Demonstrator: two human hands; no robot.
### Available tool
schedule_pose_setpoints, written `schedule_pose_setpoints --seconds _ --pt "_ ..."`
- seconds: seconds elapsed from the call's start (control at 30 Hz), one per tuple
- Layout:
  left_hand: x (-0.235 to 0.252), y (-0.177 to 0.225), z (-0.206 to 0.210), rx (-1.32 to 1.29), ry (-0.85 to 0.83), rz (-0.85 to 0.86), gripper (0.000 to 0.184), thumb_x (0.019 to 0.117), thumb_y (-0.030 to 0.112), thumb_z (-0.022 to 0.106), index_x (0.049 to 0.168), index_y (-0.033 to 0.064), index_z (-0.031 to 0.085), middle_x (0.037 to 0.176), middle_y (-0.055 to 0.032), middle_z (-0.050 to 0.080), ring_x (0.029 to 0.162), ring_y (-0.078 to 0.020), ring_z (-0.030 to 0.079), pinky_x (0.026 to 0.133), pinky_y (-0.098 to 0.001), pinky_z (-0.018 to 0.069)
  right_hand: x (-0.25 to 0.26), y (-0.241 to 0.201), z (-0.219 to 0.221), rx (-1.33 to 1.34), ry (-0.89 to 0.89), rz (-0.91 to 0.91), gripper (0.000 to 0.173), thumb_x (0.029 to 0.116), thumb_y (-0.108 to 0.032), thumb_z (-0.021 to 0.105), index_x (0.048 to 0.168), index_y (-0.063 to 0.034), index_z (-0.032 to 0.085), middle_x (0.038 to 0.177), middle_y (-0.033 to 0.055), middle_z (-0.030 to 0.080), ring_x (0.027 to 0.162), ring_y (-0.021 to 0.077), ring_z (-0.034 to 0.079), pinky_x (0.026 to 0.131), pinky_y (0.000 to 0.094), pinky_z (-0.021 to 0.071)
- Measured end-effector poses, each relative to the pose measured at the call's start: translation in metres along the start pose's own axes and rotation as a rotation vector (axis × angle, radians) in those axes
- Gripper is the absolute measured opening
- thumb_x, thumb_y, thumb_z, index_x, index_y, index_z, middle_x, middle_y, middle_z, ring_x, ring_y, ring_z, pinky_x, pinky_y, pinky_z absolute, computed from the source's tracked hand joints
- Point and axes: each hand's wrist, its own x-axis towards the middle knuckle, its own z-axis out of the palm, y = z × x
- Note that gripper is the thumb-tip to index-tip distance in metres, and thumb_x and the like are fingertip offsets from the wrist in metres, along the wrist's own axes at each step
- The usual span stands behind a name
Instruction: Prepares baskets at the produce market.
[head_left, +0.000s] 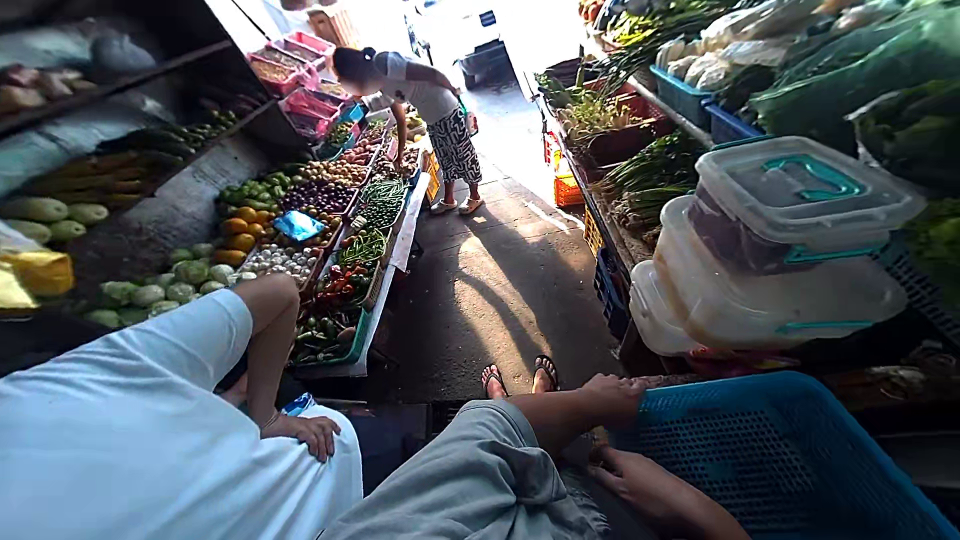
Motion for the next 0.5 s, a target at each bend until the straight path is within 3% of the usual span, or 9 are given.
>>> schedule_pose_setpoints --seconds 0.1,0.2,0.5 --pt "-0.001 -0.012 0.008 0.007 -0.044 -0.018 0.065 0.0864 0.010 0.071 0.147 0.0070 0.049 0.137 -0.0202 0.062 0.123 -0.0405 0.062 0.094 -0.0631 0.0534 -0.002 -0.005 -0.002 0.006 -0.013 -0.006 0.054 0.1076 -0.050 0.044 0.142 -0.0114 0.059 0.130 0.0153 0.069 0.126 0.0320 0.064 0.110 0.0580 0.0460" --pt "0.003 -0.008 0.003 0.010 0.107 0.017 0.051 0.0851 0.005 0.070 0.135 0.0065 0.059 0.134 -0.0174 0.062 0.120 -0.0363 0.063 0.093 -0.0555 0.0556 -0.003 -0.004 -0.004 -0.005 -0.001 0.002 0.054 0.1067 -0.052 0.045 0.142 -0.0129 0.058 0.131 0.0144 0.069 0.127 0.0310 0.064 0.110 0.0577 0.0467" --pt "-0.011 0.001 -0.007 -0.007 0.200 0.001 0.036 0.0910 0.004 0.063 0.127 0.0042 0.062 0.128 -0.0156 0.065 0.118 -0.0319 0.064 0.096 -0.0493 0.0560 0.001 -0.005 0.002 -0.024 0.036 0.016 0.059 0.1045 -0.056 0.046 0.144 -0.0139 0.058 0.128 0.0121 0.071 0.124 0.0290 0.066 0.109 0.0562 0.0479"
